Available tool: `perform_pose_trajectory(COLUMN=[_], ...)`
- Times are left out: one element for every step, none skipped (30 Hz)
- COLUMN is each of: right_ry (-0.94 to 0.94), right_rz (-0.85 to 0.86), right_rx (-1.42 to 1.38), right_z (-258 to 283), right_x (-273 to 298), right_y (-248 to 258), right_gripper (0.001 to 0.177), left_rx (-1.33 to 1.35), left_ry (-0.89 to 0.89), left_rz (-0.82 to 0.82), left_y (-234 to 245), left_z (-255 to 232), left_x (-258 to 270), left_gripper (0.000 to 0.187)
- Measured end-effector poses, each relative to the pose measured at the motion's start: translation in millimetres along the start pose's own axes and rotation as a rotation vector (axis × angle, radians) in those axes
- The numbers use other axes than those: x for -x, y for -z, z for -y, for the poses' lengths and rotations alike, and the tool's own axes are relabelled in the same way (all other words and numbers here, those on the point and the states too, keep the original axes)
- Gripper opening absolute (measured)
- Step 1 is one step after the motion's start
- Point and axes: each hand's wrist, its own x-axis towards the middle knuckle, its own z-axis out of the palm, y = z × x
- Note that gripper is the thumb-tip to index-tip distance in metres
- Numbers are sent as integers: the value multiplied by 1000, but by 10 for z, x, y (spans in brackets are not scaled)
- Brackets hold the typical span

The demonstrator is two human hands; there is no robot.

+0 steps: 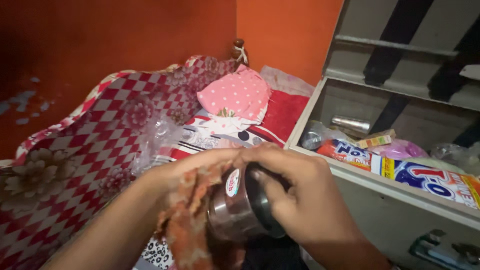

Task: The person unpacks a metal cup from a plastic bag, places it in a metal storage box, then adds a small packet, a yellow tube, and two plastic bags containing food items into the box. The person arranges the items inside the box.

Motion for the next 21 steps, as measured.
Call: perform_pose_trajectory(right_ry=[-28, -56, -80, -141, -202, -263, -204, -145, -83, -53, -22, 8, 15, 22, 29, 10, -8, -25, 9, 43, 79], right_rz=[-7, -16, -24, -92, -161, -231, -297, -362, -425, -443, -458, -470, -449, -428, -408, -363, -319, -276, -262, -248, -235], right_rx=[-54, -107, -160, -209, -259, -309, -244, -178, -113, 22, 154, 286, 314, 342, 367, 351, 335, 318, 310, 302, 293], right_z=[-7, -31, -71, -110, -151, -190, -227, -259, -280, -278, -260, -239, -207, -162, -143, -153, -167, -178, -175, -176, -186], right_x=[-7, -16, -25, -19, -14, -12, -22, -38, -53, -35, 10, 58, 114, 181, 232, 264, 283, 297, 324, 341, 338], right_y=[-8, -16, -13, 0, 12, 15, 3, -20, -43, -86, -171, -272, -398, -530, -612, -639, -666, -699, -749, -799, -840], right_gripper=[31, 31, 32, 26, 21, 15, 21, 28, 35, 37, 40, 43, 46, 49, 52, 54, 57, 60, 59, 58, 57], left_rx=[32, 30, 29, 16, -18, -49, -88, -136, -183, -229, -280, -322, -364, -399, -443, -484, -528, -566, -611, -657, -700], left_ry=[1, 0, -11, -19, -33, -49, -67, -89, -112, -134, -153, -173, -185, -193, -198, -197, -196, -192, -175, -154, -130], left_rz=[-73, -110, -143, -167, -179, -187, -196, -198, -203, -209, -219, -230, -239, -252, -265, -281, -305, -328, -353, -382, -415], left_y=[66, 91, 96, 79, 50, 15, -30, -70, -95, -112, -112, -106, -109, -94, -82, -64, -31, 12, 68, 131, 210], left_z=[88, 155, 202, 230, 247, 252, 246, 230, 198, 166, 131, 94, 69, 39, 22, 11, 1, -4, 14, 42, 60], left_x=[33, 42, 54, 60, 70, 84, 98, 114, 125, 142, 167, 187, 206, 223, 250, 278, 296, 311, 358, 412, 448], left_gripper=[44, 44, 44, 44, 45, 45, 46, 46, 47, 48, 48, 49, 50, 51, 52, 53, 54, 55, 56, 58, 59])
